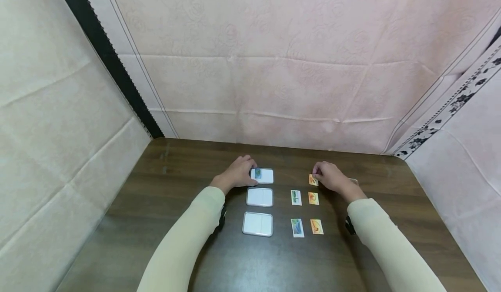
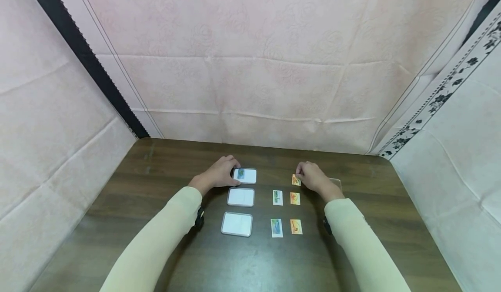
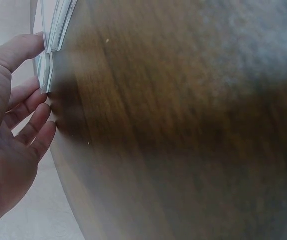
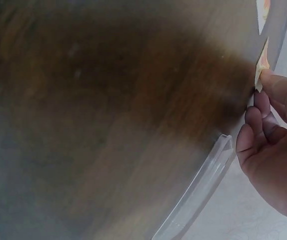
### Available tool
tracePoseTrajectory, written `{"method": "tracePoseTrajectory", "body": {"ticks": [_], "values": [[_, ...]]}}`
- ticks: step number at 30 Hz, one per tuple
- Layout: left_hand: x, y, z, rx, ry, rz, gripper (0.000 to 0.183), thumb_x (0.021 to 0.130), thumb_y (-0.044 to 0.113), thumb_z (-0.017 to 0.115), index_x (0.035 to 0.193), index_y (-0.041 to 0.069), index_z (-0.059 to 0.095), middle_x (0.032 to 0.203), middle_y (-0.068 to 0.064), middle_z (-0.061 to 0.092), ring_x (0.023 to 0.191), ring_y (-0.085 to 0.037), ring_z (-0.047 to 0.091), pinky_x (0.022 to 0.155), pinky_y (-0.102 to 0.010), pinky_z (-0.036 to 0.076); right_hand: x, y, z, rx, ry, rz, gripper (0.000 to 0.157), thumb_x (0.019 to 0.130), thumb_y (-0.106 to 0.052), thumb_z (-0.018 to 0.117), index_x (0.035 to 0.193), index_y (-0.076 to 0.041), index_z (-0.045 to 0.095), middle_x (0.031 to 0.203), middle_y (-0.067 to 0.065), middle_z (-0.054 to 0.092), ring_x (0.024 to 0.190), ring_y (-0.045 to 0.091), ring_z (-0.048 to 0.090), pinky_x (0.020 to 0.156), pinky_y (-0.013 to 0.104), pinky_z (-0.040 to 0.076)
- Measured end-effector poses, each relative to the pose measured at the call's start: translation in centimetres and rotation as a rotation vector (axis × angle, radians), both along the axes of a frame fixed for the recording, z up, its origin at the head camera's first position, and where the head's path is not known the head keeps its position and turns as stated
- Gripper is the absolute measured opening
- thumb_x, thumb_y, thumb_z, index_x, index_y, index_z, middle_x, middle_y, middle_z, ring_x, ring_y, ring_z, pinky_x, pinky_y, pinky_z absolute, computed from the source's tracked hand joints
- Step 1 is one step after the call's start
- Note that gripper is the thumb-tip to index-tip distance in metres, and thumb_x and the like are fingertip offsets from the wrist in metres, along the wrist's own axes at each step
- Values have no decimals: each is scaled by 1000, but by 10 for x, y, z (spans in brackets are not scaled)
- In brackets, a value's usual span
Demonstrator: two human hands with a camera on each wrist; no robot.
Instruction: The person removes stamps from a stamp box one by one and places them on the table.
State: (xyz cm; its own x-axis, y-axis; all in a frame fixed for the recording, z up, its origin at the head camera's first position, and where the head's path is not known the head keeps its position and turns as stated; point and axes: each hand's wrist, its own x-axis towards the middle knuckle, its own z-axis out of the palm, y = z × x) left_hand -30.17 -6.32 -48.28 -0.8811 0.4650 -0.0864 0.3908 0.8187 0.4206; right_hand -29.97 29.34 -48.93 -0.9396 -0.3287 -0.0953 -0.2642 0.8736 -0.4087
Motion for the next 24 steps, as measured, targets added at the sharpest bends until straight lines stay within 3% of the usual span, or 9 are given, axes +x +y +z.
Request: {"method": "tracePoseTrajectory", "body": {"ticks": [13,24], "values": [[1,1,1,4,2,8,57,87,38,83,132,9,64,134,-6,58,117,-24,49,104,-38,48,1,1,-1,6,11,-16,4,100,-9,66,99,-5,64,97,10,60,87,23,55,79,41,49],[0,-2,0,22,10,-5,56,86,38,83,131,9,65,133,-7,58,117,-24,50,104,-39,49,3,0,3,-15,52,23,6,100,-8,66,103,-3,65,99,11,61,89,23,57,81,43,51]]}}
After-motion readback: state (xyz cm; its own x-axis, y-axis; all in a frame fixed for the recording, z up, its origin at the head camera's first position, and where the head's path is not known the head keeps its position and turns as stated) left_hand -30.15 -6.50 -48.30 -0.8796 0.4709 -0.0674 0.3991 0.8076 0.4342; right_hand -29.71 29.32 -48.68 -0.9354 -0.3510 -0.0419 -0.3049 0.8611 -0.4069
